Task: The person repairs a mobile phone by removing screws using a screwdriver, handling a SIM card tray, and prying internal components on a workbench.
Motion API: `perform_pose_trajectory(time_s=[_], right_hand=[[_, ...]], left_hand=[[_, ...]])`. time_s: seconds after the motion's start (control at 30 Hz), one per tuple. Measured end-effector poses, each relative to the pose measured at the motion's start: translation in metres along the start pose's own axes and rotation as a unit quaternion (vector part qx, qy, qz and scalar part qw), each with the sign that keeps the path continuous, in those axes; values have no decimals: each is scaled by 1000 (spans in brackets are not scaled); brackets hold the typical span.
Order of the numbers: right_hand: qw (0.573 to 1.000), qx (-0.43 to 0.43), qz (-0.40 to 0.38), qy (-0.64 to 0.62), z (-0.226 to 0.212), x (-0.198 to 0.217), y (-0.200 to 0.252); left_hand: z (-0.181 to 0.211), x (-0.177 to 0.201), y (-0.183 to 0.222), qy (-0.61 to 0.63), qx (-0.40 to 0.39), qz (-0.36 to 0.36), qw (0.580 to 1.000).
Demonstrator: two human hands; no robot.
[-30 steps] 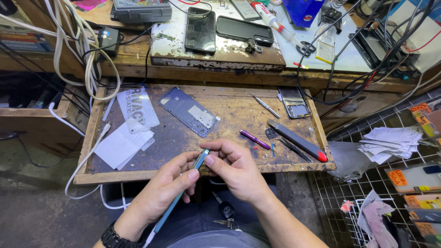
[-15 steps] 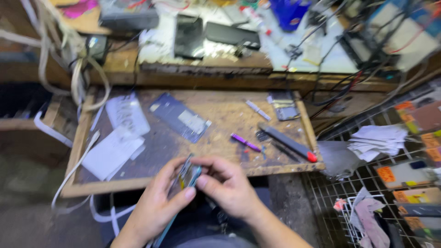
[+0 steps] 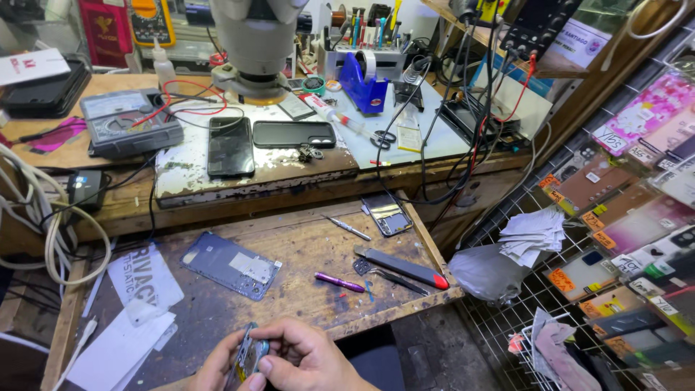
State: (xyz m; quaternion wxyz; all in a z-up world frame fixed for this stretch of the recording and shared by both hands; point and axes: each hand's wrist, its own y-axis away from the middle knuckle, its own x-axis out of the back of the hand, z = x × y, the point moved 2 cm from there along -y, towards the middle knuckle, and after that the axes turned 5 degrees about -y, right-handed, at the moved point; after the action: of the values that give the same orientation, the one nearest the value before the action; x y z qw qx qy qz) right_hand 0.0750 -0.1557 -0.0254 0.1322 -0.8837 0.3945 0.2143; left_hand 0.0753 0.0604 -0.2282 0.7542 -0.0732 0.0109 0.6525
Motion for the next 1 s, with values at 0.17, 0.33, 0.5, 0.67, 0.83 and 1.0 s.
perform_pose_trajectory(time_s=[0.17,0.33,0.5,0.67,0.83,1.0], right_hand=[[1000,-14,7,1,1,1,-3],[1000,-4,-7,-24,7,6,-5],[1000,7,-6,-12,14,12,-10],[998,21,50,-15,32,25,-15],[996,12,87,-17,53,39,-31],[990,-41,135,-26,57,45,-44]], left_hand=[[-31,24,-13,-19,31,-6,999],[-28,24,-8,-30,112,94,989],[-15,25,-19,-64,68,95,991],[-8,44,-30,-94,86,65,990],[-1,64,-38,-115,99,48,987],[-2,71,-52,-127,93,88,984]])
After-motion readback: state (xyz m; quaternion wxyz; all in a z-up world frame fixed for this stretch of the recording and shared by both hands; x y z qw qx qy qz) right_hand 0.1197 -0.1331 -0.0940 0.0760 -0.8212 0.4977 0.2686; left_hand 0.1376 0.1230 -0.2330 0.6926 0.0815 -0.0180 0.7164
